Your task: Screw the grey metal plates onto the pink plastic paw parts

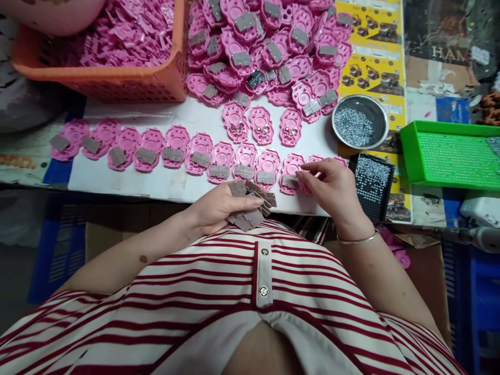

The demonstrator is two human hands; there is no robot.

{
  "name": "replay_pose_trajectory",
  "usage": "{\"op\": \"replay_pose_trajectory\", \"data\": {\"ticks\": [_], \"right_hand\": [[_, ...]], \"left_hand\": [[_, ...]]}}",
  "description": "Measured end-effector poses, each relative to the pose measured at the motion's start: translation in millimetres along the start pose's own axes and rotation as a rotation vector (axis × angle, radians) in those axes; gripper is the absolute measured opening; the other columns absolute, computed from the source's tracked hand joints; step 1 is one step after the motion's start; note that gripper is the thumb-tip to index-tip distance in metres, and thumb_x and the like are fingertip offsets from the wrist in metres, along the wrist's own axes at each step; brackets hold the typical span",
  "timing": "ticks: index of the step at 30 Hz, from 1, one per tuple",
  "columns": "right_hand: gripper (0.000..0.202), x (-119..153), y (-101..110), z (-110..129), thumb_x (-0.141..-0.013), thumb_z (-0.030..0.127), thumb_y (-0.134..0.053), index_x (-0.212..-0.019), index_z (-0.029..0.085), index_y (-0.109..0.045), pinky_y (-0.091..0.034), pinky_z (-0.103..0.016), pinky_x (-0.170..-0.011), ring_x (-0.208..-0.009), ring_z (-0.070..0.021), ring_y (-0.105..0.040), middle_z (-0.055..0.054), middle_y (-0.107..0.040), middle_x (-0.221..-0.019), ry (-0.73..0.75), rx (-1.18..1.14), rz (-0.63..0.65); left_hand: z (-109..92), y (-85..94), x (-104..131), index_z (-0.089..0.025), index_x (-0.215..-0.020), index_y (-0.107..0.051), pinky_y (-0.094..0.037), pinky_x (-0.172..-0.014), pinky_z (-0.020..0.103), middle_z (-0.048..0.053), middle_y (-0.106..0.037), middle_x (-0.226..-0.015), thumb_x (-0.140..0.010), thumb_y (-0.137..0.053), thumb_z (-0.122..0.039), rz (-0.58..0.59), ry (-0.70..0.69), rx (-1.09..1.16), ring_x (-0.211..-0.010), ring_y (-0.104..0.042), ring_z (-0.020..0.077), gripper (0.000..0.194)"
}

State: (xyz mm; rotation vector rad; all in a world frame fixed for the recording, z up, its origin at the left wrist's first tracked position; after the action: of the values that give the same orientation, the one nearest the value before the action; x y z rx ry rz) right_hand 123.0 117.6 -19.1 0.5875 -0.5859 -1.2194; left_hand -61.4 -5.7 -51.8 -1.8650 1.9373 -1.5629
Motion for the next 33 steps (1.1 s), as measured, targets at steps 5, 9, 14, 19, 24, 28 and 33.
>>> {"op": "replay_pose_trajectory", "data": {"ticks": [5,9,14,19,24,28,33], "right_hand": [[0.028,23.5,-14.4,30.4,-0.082,0.045,-0.074,-0.09,0.019,-0.079,-0.048,-0.03,-0.071,-0.072,-0.0124,-0.06,-0.004,-0.074,-0.082,0.097,-0.33,0.312],[0.036,39.8,-33.2,41.6,-0.084,0.053,-0.072,-0.092,0.018,-0.077,-0.049,-0.027,-0.069,-0.078,-0.0133,-0.063,-0.006,-0.075,-0.085,0.097,-0.399,0.43],[0.034,43.4,-35.9,34.8,-0.083,0.051,-0.074,-0.086,0.018,-0.073,-0.044,-0.023,-0.055,-0.062,-0.0089,-0.056,0.0,-0.066,-0.068,-0.054,-0.612,0.269],[0.027,40.2,-7.7,15.1,-0.076,0.042,-0.083,-0.085,0.018,-0.074,-0.045,-0.022,-0.05,-0.058,-0.0076,-0.056,0.0,-0.067,-0.07,-0.095,-0.69,0.06],[0.026,33.5,32.2,-27.7,-0.075,0.03,-0.081,-0.099,0.021,-0.077,-0.04,-0.022,-0.047,-0.052,-0.0062,-0.051,0.001,-0.07,-0.073,-0.088,-0.488,-0.237],[0.02,33.0,29.3,-48.0,-0.078,0.029,-0.075,-0.094,0.018,-0.077,-0.044,-0.025,-0.052,-0.053,-0.0079,-0.053,-0.001,-0.071,-0.071,-0.131,-0.287,-0.207],[0.02,29.5,23.5,-48.0,-0.076,0.031,-0.076,-0.09,0.017,-0.078,-0.049,-0.031,-0.064,-0.06,-0.0116,-0.057,-0.003,-0.073,-0.075,-0.101,-0.169,-0.156]], "left_hand": [[-2.8,1.4,-2.8,-0.013,-0.092,-0.08,-0.058,-0.074,0.023,0.005,-0.08,-0.083,-0.068,-0.093,-0.018,-0.027,-0.072,-0.023,-0.074,-0.074,0.0147,0.028],[-3.6,-2.1,-3.1,-0.013,-0.091,-0.08,-0.056,-0.076,0.022,0.005,-0.08,-0.085,-0.07,-0.091,-0.018,0.008,-0.126,-0.02,-0.078,-0.073,0.0138,0.024],[-2.9,-2.8,-3.0,-0.014,-0.092,-0.081,-0.058,-0.079,0.026,0.006,-0.081,-0.087,-0.07,-0.092,-0.023,-0.003,-0.121,-0.059,-0.078,-0.073,0.0157,0.025],[-1.7,1.3,-2.7,-0.016,-0.09,-0.079,-0.059,-0.068,0.022,0.003,-0.08,-0.082,-0.069,-0.092,-0.02,-0.056,-0.1,-0.068,-0.07,-0.073,0.0138,0.025],[2.9,0.4,-4.6,-0.015,-0.091,-0.078,-0.061,-0.063,0.02,0.005,-0.08,-0.082,-0.068,-0.094,-0.019,-0.074,-0.05,-0.046,-0.068,-0.075,0.0145,0.028],[6.4,-4.2,-7.4,-0.015,-0.091,-0.078,-0.061,-0.062,0.02,0.005,-0.081,-0.082,-0.069,-0.093,-0.019,-0.064,-0.032,-0.057,-0.068,-0.075,0.0148,0.027],[7.9,-8.1,-8.7,-0.015,-0.09,-0.078,-0.062,-0.065,0.02,0.005,-0.081,-0.083,-0.072,-0.091,-0.018,-0.051,-0.027,-0.067,-0.071,-0.075,0.0147,0.023]]}}
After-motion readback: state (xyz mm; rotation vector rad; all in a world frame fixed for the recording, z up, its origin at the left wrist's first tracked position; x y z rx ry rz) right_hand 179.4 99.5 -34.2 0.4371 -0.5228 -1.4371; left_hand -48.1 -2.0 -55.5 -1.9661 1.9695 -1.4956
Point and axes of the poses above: each hand's wrist, its own x-axis away from the middle knuckle, its own y-axis out of the back of the hand, z = x × y, the point moved 6 cm from there along -x, towards the middle knuckle
